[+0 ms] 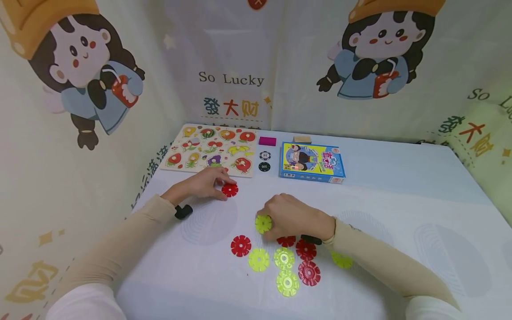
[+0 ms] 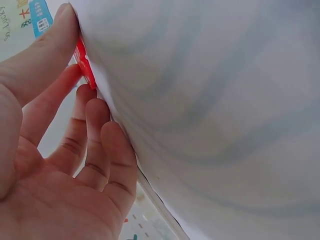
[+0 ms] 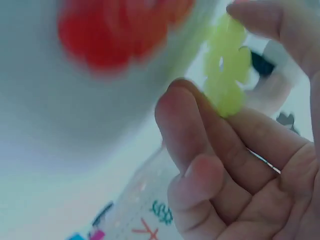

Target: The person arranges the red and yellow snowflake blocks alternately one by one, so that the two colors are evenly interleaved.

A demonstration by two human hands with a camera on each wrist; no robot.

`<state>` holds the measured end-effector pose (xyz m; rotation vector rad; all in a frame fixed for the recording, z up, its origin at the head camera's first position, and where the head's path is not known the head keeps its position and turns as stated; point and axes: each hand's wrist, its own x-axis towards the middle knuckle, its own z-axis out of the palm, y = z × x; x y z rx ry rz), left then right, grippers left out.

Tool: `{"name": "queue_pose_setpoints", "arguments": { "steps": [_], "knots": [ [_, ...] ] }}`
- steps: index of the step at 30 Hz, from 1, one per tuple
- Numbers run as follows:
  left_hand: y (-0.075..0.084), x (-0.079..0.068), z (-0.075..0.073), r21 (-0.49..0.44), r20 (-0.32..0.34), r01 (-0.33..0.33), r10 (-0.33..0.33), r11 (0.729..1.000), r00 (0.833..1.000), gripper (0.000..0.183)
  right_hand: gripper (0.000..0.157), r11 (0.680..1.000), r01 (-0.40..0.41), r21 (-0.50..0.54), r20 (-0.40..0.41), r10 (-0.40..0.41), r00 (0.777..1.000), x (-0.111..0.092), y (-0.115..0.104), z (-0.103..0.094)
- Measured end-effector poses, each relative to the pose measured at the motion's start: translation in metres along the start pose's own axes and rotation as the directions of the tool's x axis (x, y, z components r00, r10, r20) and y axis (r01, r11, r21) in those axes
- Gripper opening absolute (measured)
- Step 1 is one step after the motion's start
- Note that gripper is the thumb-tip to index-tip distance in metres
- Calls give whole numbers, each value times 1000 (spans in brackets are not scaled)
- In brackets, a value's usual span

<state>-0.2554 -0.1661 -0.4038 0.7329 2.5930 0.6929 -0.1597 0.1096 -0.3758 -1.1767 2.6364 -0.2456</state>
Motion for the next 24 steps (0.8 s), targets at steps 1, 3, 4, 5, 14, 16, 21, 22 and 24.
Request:
{"name": "queue_pose_setpoints", "arguments": {
  "steps": [1,3,4,5,14,16,21,22,24],
  "knots": [
    [0,0,0,0,-1,4,-4,1000,1000,52,57,1000,-20,-9,-20,20,1000,5,3,-2],
    [-1,0,0,5,-2,7,-7,1000,1000,52,56,999,-51,-16,-66,50,997,18,10,-7],
    [-1,0,0,8,-2,6,-6,1000,1000,52,56,998,-64,-14,-89,62,994,25,15,-8],
    [-1,1,0,9,-1,3,-3,1000,1000,53,55,998,-67,-16,-114,65,991,32,19,-9],
    [-1,3,1,12,-1,-45,45,999,999,51,56,998,-58,-18,-188,53,981,78,40,-3],
    [0,3,0,20,-4,-47,47,999,999,51,57,997,-69,-42,-177,61,982,80,41,0],
    [0,1,-1,38,-6,-42,43,998,999,52,56,994,-102,-27,-141,97,985,83,38,2],
    [0,1,-1,37,-6,-44,44,998,999,52,56,994,-108,-21,-131,104,986,84,37,2],
    [-1,1,-1,34,-5,-46,46,998,999,51,56,993,-117,-23,-113,114,987,86,36,3]
  ]
}}
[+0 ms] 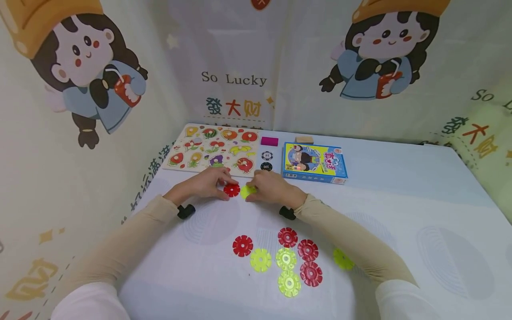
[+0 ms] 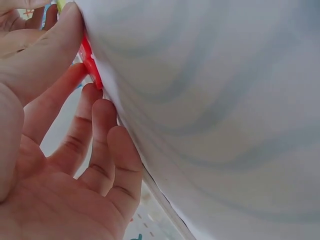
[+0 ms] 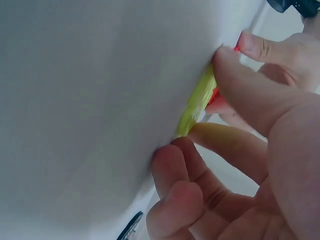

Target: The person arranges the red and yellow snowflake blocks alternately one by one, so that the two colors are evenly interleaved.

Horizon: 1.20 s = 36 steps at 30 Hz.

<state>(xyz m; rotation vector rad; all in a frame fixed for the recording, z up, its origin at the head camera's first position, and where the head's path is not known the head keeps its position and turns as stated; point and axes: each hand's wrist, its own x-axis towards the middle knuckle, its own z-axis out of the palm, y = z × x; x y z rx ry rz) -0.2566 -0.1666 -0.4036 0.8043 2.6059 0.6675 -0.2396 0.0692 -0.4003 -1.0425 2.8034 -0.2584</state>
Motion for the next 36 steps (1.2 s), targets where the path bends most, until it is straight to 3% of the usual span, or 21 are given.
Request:
{"name": "queue_pose_setpoints", "arguments": {
  "steps": [6,11,13,16,19,21,24,28,36],
  "knots": [
    [0,3,-2,-2,31,9,-9,1000,999,50,60,1000,-15,-4,37,15,999,-2,-1,1],
    [5,7,-4,31,37,14,-15,999,999,51,66,999,-32,-25,19,33,999,-18,-5,-5],
    [8,8,-4,42,27,20,-22,999,999,52,62,1000,-5,-30,11,5,1000,-31,-13,-5],
    [14,10,-2,54,10,2,-3,999,1000,52,55,992,118,-36,36,-117,993,-52,-31,-1],
    [22,14,3,98,3,-40,40,994,999,52,52,966,257,-32,96,-253,963,-70,-52,4],
    [27,17,7,138,3,-65,65,988,998,52,51,953,300,-36,116,-294,949,-76,-61,7],
    [32,19,10,169,1,-81,82,982,997,52,46,953,298,-53,122,-290,949,-79,-70,10],
    [33,18,11,140,-8,-67,69,988,998,50,40,959,278,-62,133,-268,954,-76,-76,9],
    [32,21,14,127,-8,-67,69,990,998,49,39,950,312,22,189,-311,931,-76,-83,7]
  ]
}}
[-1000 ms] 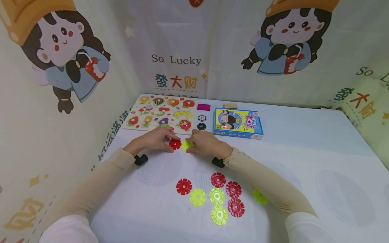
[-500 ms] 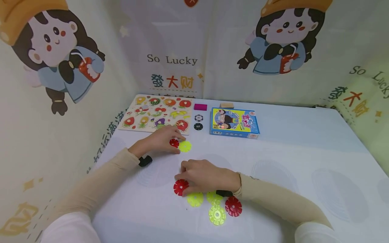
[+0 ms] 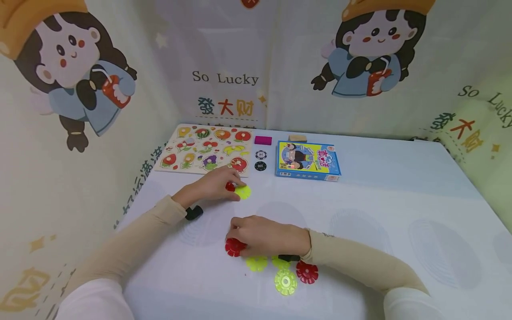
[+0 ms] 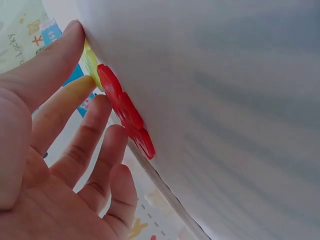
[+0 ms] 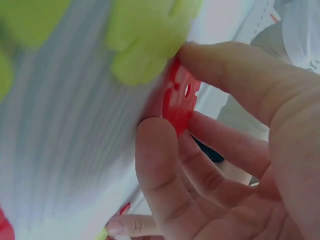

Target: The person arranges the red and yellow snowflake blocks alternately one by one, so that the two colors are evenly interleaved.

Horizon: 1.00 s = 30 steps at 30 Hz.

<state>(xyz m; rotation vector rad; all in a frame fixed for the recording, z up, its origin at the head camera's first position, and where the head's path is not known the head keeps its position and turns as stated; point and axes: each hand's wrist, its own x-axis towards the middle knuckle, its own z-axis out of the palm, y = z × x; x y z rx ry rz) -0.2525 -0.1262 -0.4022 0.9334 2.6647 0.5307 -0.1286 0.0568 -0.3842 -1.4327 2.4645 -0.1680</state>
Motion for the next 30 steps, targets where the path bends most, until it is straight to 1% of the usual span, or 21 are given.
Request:
{"name": "queue_pose_setpoints", "arguments": {
  "steps": [4,7,9,11,14,17,19,21,23,25,26,27,28,30],
  "knots": [
    [-1,2,1,6,0,12,-12,1000,1000,49,41,996,23,82,10,-24,1000,0,2,0],
    [-1,3,1,10,-2,11,-11,1000,1000,49,42,989,31,146,-9,-30,1000,0,5,0],
    [0,4,0,11,0,4,-4,1000,1000,49,42,988,41,152,-34,-37,999,1,7,1],
    [1,5,-1,12,3,2,-2,1000,1000,48,41,990,55,132,-61,-48,997,1,8,1],
    [3,5,-3,13,10,1,-1,1000,1000,48,41,995,41,93,-82,-34,996,-1,11,-1],
    [4,5,-4,12,9,3,-3,1000,1000,47,44,996,-27,80,-107,36,994,-6,22,-8],
    [5,5,-4,12,4,0,0,1000,1000,47,46,991,-96,88,-152,109,982,-11,36,-13],
    [4,5,-4,13,3,-1,0,1000,1000,47,48,979,-180,101,-208,198,958,-16,56,-19],
    [4,5,-3,19,3,2,-2,1000,1000,47,48,958,-260,120,-262,283,922,-19,77,-23],
    [4,5,-3,22,5,2,-3,1000,1000,47,48,936,-324,139,-292,351,890,-20,94,-24],
    [4,4,-2,22,8,4,-5,1000,1000,48,48,927,-348,142,-289,375,881,-19,100,-24],
    [3,4,-2,22,8,4,-4,1000,1000,48,48,919,-368,138,-277,393,877,-18,105,-23],
    [3,3,-2,25,9,4,-4,1000,1000,48,48,917,-376,136,-264,399,878,-16,108,-22],
    [3,3,-2,28,10,3,-4,1000,1000,48,49,915,-384,124,-232,403,885,-10,111,-20]
  ]
}}
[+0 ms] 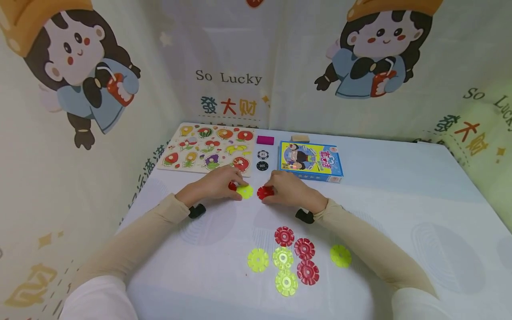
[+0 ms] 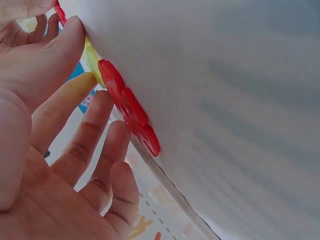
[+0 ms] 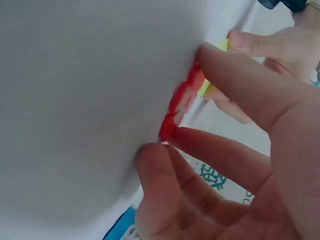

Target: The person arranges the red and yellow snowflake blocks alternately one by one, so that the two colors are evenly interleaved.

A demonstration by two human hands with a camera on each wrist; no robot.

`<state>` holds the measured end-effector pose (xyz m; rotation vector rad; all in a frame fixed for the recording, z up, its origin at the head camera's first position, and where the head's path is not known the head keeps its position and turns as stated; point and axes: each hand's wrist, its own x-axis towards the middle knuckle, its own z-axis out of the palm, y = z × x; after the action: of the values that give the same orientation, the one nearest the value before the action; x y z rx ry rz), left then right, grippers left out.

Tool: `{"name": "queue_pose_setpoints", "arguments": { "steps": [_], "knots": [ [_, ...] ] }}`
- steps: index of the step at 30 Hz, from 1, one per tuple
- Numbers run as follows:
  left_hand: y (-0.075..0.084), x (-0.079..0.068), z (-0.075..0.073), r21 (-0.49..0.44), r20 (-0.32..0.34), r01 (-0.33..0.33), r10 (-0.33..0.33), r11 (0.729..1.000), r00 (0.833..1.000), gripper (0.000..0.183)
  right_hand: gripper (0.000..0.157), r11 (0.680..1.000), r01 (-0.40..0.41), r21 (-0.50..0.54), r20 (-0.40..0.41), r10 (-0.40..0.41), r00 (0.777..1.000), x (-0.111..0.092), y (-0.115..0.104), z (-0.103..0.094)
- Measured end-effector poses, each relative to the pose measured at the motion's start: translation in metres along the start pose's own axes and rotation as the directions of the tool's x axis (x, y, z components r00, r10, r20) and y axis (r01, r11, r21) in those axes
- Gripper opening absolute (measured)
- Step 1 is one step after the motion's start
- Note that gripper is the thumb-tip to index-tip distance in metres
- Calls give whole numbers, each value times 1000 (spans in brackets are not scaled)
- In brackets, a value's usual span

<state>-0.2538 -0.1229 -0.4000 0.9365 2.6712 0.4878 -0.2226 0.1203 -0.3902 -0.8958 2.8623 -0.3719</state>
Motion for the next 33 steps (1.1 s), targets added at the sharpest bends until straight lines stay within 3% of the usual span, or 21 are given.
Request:
{"name": "queue_pose_setpoints", "arguments": {
  "steps": [3,11,15,18,20,24,26,28,33],
  "knots": [
    [0,-1,0,-2,1,1,-1,1000,1000,48,50,1000,-8,-18,44,9,999,6,-2,3],
    [0,-2,-3,-23,12,14,-14,1000,1000,48,55,1000,-13,-25,37,14,999,6,-6,4],
    [2,-2,-4,-17,13,-13,14,1000,1000,49,57,1000,14,-6,12,-14,1000,-3,-10,0],
    [6,0,-5,-8,10,-32,32,999,999,49,55,996,90,21,34,-91,995,-20,-23,-3],
    [10,4,-4,6,6,-55,55,998,998,49,54,984,179,29,99,-181,979,-37,-37,-3],
    [19,15,0,32,10,-110,109,993,994,50,52,925,379,20,250,-371,894,-69,-65,7],
    [23,21,2,40,23,-129,129,991,991,51,49,903,430,1,275,-413,868,-79,-74,14],
    [27,25,4,42,38,-137,136,990,990,51,46,895,445,-28,266,-422,866,-84,-80,18],
    [32,29,7,63,51,-120,117,991,992,50,45,912,407,-47,254,-383,888,-87,-82,22]
  ]
}}
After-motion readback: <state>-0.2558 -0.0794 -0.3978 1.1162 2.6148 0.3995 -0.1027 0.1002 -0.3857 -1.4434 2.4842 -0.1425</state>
